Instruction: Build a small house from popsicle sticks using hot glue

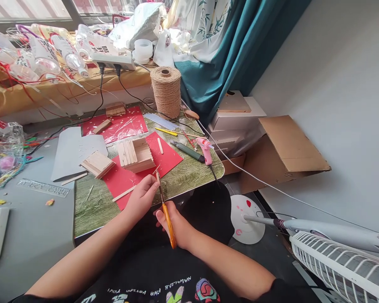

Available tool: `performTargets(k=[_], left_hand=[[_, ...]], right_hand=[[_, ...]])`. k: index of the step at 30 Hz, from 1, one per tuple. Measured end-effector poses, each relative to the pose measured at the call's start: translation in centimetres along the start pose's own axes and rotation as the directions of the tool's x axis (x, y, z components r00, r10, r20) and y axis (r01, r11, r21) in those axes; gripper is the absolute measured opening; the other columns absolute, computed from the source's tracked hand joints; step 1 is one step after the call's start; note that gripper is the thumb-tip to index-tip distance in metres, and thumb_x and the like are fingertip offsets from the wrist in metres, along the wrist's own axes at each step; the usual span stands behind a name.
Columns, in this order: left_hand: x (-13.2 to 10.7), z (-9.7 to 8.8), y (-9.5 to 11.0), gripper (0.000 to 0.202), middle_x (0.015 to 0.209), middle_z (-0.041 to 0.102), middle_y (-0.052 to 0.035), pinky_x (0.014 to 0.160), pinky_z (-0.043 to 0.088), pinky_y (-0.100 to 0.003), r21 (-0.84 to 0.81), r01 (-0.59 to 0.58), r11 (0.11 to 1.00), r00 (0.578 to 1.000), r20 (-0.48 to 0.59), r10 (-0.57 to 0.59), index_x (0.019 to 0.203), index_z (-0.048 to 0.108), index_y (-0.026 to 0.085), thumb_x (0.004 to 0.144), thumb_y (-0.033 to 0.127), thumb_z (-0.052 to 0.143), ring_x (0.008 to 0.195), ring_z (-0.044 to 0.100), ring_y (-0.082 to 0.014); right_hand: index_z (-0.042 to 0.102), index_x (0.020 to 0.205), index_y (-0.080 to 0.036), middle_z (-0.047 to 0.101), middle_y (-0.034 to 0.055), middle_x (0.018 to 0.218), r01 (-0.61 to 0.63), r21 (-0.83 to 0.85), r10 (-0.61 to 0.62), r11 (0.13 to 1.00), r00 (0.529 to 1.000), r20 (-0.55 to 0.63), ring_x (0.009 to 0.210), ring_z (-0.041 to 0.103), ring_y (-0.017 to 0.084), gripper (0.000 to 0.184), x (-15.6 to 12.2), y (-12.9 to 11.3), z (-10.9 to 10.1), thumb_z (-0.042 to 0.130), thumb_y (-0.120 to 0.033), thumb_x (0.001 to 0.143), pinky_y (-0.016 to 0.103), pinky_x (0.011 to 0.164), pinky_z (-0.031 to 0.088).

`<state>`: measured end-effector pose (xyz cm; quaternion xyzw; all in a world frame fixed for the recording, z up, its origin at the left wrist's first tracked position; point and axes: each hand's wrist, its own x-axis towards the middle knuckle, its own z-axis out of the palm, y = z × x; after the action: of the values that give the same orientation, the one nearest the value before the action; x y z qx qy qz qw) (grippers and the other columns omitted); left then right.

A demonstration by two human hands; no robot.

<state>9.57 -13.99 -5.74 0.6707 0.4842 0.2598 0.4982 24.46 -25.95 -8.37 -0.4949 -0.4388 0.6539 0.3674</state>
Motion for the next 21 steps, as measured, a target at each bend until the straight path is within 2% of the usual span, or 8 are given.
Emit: performTargets(k=[4,11,21], left_hand=[[0.1,0.0,-0.1,0.03,0.079,0.05,0.0049,0.071,0.039,-0.03,-0.013,-0.004,1.0,1.0,0.015,0.004,0.087,0.047,0.024,0.108,0.045,0.051,0.074,0.048,-0.0156],[0.2,0.1,-0.7,0.028,0.082,0.053,0.0045,0.074,0.04,-0.03,0.008,-0.01,1.0,1.0,0.026,0.01,0.089,0.049,0.023,0.109,0.043,0.051,0.077,0.051,-0.0154],[0.3,0.3,-0.6,0.028,0.083,0.054,0.0038,0.073,0.04,-0.029,-0.002,-0.026,1.0,1.0,0.018,0.026,0.089,0.049,0.023,0.109,0.043,0.05,0.077,0.052,-0.0156]], right_hand=[[0.049,0.117,-0.025,0.063,0.0103,0.124,-0.006,-0.021,0.006,1.0,1.0,-0.023,0.091,0.066,0.02,0.058,0.1,0.5,0.1,0.045,-0.081,0.104,0.039,0.079,0.057],[0.049,0.104,-0.025,0.058,0.0014,0.091,-0.02,-0.038,0.017,0.999,0.997,-0.074,0.074,0.058,0.017,0.058,0.2,-0.3,0.6,0.038,-0.082,0.104,0.036,0.072,0.054],[0.047,0.106,-0.028,0.051,-0.0034,0.08,-0.012,0.033,0.015,0.999,0.993,-0.114,0.064,0.054,0.016,0.047,0.7,1.9,1.0,0.045,-0.075,0.107,0.032,0.061,0.05]])
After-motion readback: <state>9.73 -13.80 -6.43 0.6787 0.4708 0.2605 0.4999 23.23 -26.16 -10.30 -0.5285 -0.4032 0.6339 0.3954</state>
